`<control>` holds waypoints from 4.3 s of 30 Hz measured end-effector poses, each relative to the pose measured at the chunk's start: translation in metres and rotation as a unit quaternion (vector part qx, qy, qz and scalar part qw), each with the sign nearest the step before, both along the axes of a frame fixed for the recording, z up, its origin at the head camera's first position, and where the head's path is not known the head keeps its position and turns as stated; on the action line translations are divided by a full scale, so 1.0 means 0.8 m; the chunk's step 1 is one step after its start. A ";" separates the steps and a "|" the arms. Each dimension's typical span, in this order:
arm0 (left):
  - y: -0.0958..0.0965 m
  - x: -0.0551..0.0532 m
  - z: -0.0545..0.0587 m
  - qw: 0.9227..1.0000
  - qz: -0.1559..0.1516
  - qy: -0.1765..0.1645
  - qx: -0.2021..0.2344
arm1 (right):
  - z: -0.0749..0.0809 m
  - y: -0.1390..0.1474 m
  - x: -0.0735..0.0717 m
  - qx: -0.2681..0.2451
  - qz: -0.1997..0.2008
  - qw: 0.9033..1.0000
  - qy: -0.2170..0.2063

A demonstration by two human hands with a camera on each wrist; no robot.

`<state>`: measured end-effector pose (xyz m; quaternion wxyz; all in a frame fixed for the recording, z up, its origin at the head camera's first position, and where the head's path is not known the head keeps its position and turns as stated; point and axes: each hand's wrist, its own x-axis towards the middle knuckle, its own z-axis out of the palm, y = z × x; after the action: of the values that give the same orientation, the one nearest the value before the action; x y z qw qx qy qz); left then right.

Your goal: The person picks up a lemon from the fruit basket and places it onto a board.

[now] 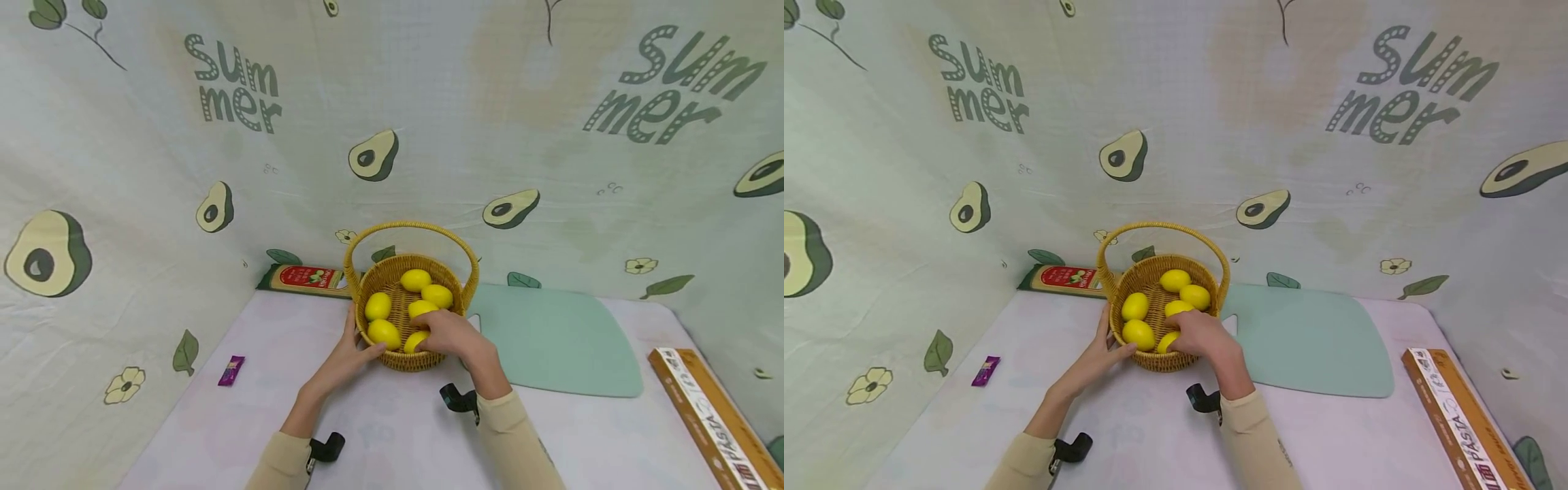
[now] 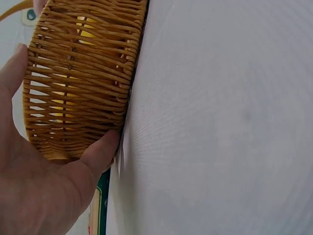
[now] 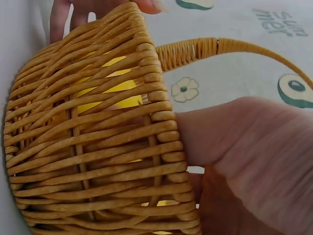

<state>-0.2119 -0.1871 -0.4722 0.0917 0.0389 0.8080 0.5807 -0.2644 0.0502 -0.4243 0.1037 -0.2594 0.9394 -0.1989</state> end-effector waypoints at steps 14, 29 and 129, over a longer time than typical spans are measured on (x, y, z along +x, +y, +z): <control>0.004 -0.009 -0.034 0.999 0.018 0.030 -0.008 | -0.012 0.008 -0.015 -0.033 0.074 0.995 -0.049; -0.003 -0.007 -0.025 0.999 0.032 0.026 -0.010 | 0.014 0.025 -0.004 -0.103 0.035 0.994 0.012; 0.005 0.009 0.014 1.000 0.003 0.009 0.000 | 0.008 0.178 -0.035 -0.150 -0.159 0.972 0.083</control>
<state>-0.2045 -0.1831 -0.4613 0.0828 0.0415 0.8086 0.5810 -0.2926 0.1926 -0.4179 -0.0479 -0.1351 0.9334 -0.3290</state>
